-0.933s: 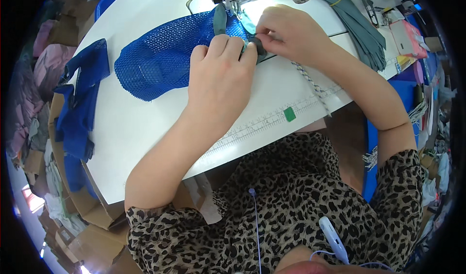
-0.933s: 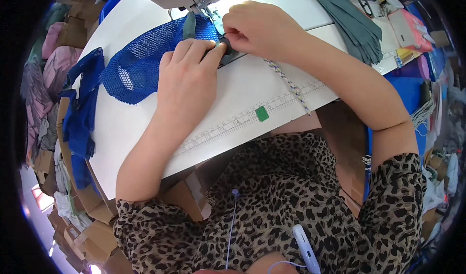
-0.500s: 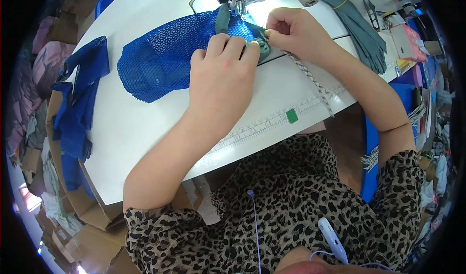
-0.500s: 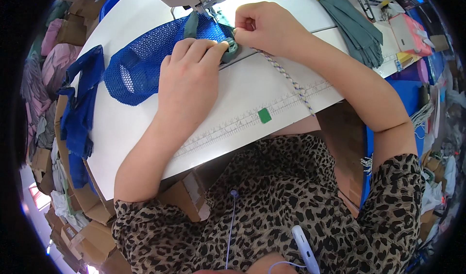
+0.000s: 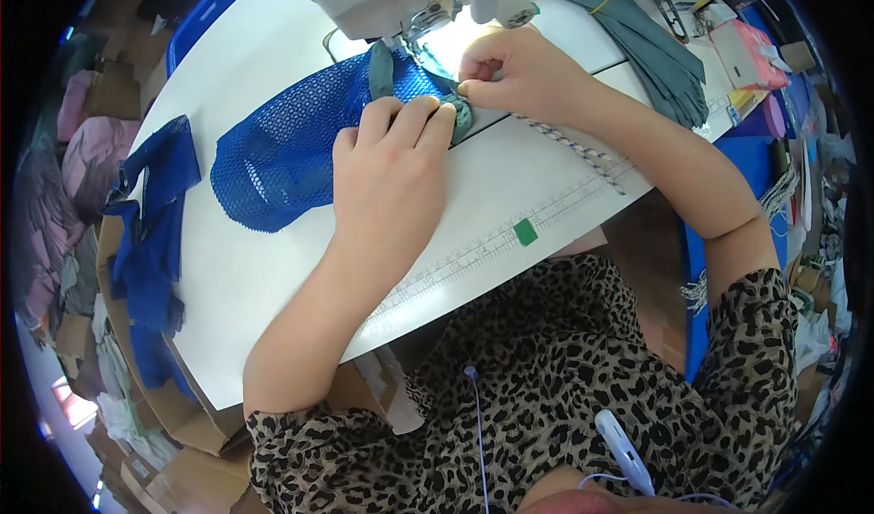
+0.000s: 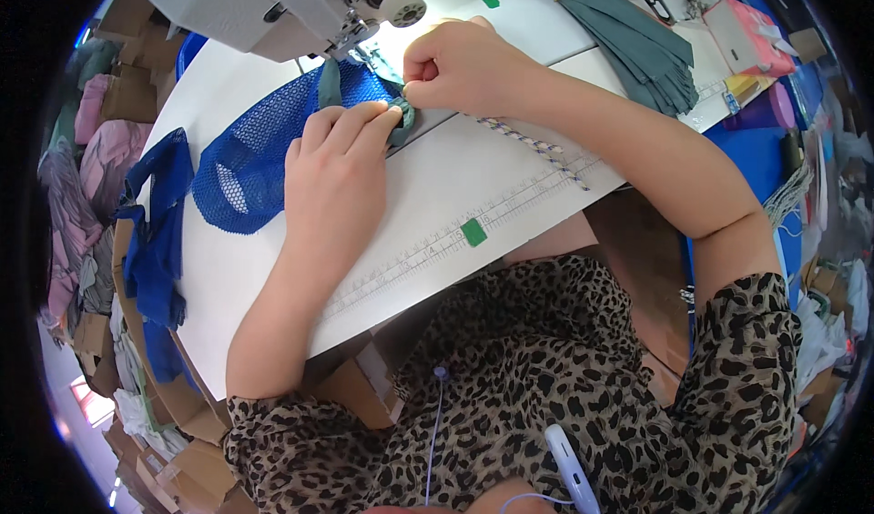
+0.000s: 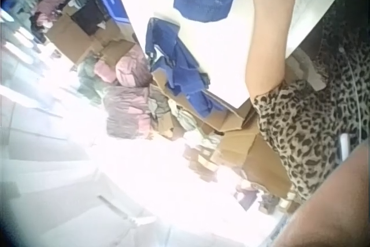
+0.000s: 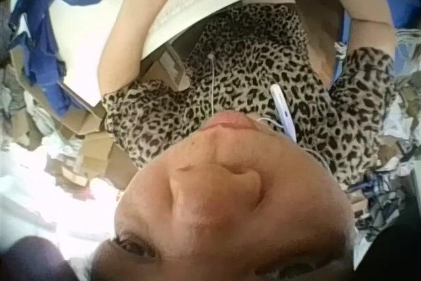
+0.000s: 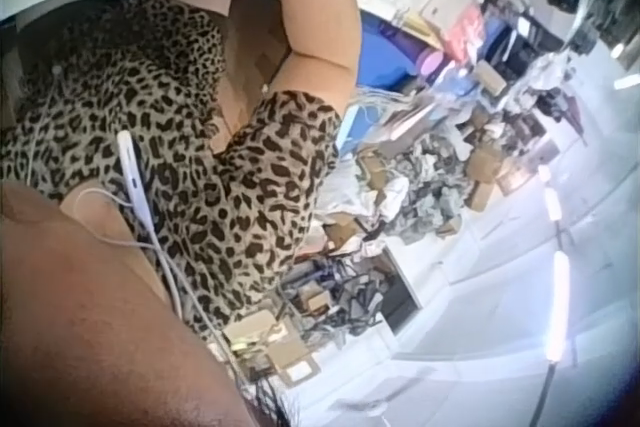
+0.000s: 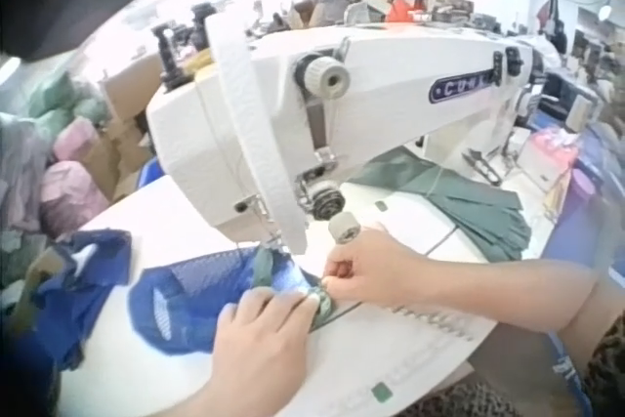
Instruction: Sewing a green fabric strap onto a blue mesh material using an industrial sewing machine.
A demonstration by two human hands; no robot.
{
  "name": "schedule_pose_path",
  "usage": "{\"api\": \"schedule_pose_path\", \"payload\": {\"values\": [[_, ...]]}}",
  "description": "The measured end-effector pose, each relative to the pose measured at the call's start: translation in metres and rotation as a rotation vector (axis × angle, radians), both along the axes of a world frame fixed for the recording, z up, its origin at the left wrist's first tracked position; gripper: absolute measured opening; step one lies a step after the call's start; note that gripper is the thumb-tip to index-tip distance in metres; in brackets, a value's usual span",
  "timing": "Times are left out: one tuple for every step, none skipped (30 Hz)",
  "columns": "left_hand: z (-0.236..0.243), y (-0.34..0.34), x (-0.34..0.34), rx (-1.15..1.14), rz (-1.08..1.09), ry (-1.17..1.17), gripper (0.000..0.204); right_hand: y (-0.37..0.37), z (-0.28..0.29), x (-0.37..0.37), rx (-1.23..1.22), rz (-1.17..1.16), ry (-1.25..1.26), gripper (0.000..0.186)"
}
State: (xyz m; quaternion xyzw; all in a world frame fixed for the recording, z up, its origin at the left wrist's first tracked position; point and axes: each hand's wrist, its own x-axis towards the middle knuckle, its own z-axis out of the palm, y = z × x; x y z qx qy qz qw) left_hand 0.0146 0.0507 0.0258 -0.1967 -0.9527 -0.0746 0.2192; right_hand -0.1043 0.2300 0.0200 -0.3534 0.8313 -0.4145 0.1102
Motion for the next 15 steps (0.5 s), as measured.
{"api": "schedule_pose_path", "payload": {"values": [[0.0,0.0,0.0,-0.016,0.002,-0.011,0.031,0.0,0.0,0.0,-0.003,-0.006,0.0,0.011],[0.001,0.001,0.0,-0.019,-0.004,-0.011,0.031,0.0,0.0,-0.001,-0.006,0.014,0.035,0.011],[0.001,0.001,0.0,-0.023,-0.006,-0.018,0.032,0.001,-0.001,-0.001,-0.009,0.033,0.07,0.01],[0.002,0.001,0.0,-0.026,-0.008,-0.024,0.032,0.001,0.0,-0.002,-0.013,0.029,0.07,0.01],[0.003,0.002,0.0,-0.03,-0.012,-0.025,0.032,0.002,0.001,-0.003,0.055,0.059,0.106,0.01],[0.005,0.002,0.0,-0.042,-0.01,-0.04,0.031,0.003,0.003,-0.004,0.124,0.09,0.141,0.012],[0.006,0.002,0.0,-0.053,-0.006,-0.055,0.031,0.004,0.005,-0.003,0.122,0.088,0.141,0.012],[0.006,0.003,0.0,-0.054,-0.008,-0.055,0.031,0.005,0.007,-0.002,0.074,0.097,0.167,0.013],[0.006,0.002,-0.001,-0.061,-0.006,-0.057,0.031,0.006,0.008,-0.001,0.026,0.105,0.193,0.015],[0.006,0.003,-0.001,-0.068,-0.006,-0.059,0.032,0.008,0.005,-0.001,0.025,0.102,0.193,0.015],[0.006,0.004,-0.001,-0.068,-0.009,-0.059,0.032,0.01,0.0,-0.003,-0.021,0.143,0.278,0.02],[0.005,0.004,-0.001,-0.072,-0.009,-0.055,0.032,0.012,-0.003,-0.005,-0.068,0.183,0.363,0.026],[0.005,0.004,-0.001,-0.077,-0.008,-0.051,0.032,0.011,-0.003,-0.006,-0.069,0.18,0.364,0.026],[0.006,0.003,0.0,-0.078,-0.01,-0.051,0.032,0.011,-0.003,-0.007,-0.033,0.247,0.424,0.028],[0.006,0.003,0.0,-0.077,-0.006,-0.051,0.032,0.011,-0.003,-0.007,0.004,0.314,0.483,0.029]]}}
